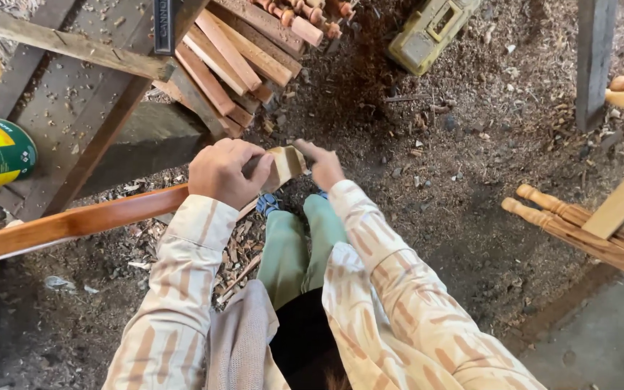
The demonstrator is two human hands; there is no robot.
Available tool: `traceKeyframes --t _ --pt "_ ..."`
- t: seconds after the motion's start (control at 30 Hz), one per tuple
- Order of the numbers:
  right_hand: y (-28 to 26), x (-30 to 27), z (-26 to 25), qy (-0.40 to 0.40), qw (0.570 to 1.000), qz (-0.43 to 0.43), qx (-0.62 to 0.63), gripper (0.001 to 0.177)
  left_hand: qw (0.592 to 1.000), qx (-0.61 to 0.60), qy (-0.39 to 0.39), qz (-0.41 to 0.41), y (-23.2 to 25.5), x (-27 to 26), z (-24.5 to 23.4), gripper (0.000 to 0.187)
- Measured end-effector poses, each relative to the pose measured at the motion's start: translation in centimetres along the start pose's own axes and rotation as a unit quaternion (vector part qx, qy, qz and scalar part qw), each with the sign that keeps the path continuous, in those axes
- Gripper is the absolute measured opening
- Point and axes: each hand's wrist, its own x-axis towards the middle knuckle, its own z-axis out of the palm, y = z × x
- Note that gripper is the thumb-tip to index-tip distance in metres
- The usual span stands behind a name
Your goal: The person sands a wooden chair backrest using a sanding block. They hold the chair with one hand and rub the sanding block along the edges and surfaces of the wood. The person repositions the chair multiple times to access different areas.
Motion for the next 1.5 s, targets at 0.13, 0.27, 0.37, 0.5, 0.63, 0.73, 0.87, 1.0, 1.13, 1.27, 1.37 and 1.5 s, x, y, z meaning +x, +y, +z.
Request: traceKeyframes --t 0.13,0.27,0.37,0.5,0.63,0.73,0.87,1.0,1.13,1.27,1.37,1.5 --pt "-1.4 1.8 2.3 -0.075 0.873 -0.039 -0.481 0.096 1.000 0.008 0.003 0.005 -0.3 0.1 0.2 0.012" --pt "1.7 5.3 3.2 -0.127 0.888 0.039 -0.441 0.088 1.000 0.006 0.008 0.018 -0.5 0.0 0.2 0.013" --pt "-2.2 -0.9 2.6 -0.005 0.976 -0.070 -0.206 0.075 1.000 0.021 0.015 0.013 -0.6 -0.5 0.6 0.013" --pt "-9.1 -3.9 1.8 0.000 0.993 -0.106 0.053 0.073 0.999 0.028 0.024 0.025 -0.9 0.1 0.7 0.013" --pt "-7.3 -2.5 2.1 -0.026 0.979 -0.155 -0.132 0.077 1.000 0.016 0.013 0.008 -0.5 -0.2 0.4 0.012" --pt "-8.5 0.3 2.6 -0.059 0.949 -0.179 -0.252 0.076 1.000 0.011 0.009 0.001 -0.2 0.1 0.2 0.013" --pt "-7.4 0.7 1.6 -0.089 0.979 -0.159 -0.097 0.079 1.000 0.021 0.015 -0.007 -0.6 -0.5 0.6 0.012" --pt "-9.4 0.4 0.5 -0.122 0.985 -0.054 -0.114 0.086 0.999 0.018 0.027 -0.005 -1.6 0.0 1.5 0.010" --pt "-9.3 1.2 2.0 -0.138 0.980 -0.038 -0.138 0.081 0.996 0.040 0.081 0.005 -1.7 0.0 1.4 0.011" --pt "-16.9 -2.7 -0.1 -0.133 0.987 -0.044 -0.080 0.080 0.991 0.022 0.129 0.009 -1.2 0.6 0.7 0.031" --pt "-20.4 -5.0 0.5 -0.129 0.989 -0.057 0.040 0.082 0.989 0.035 0.147 -0.003 -0.6 0.7 0.5 0.035" --pt "-12.5 -0.2 2.4 -0.153 0.988 -0.022 0.018 0.076 0.989 0.046 0.137 -0.008 -1.1 0.8 1.1 0.038"
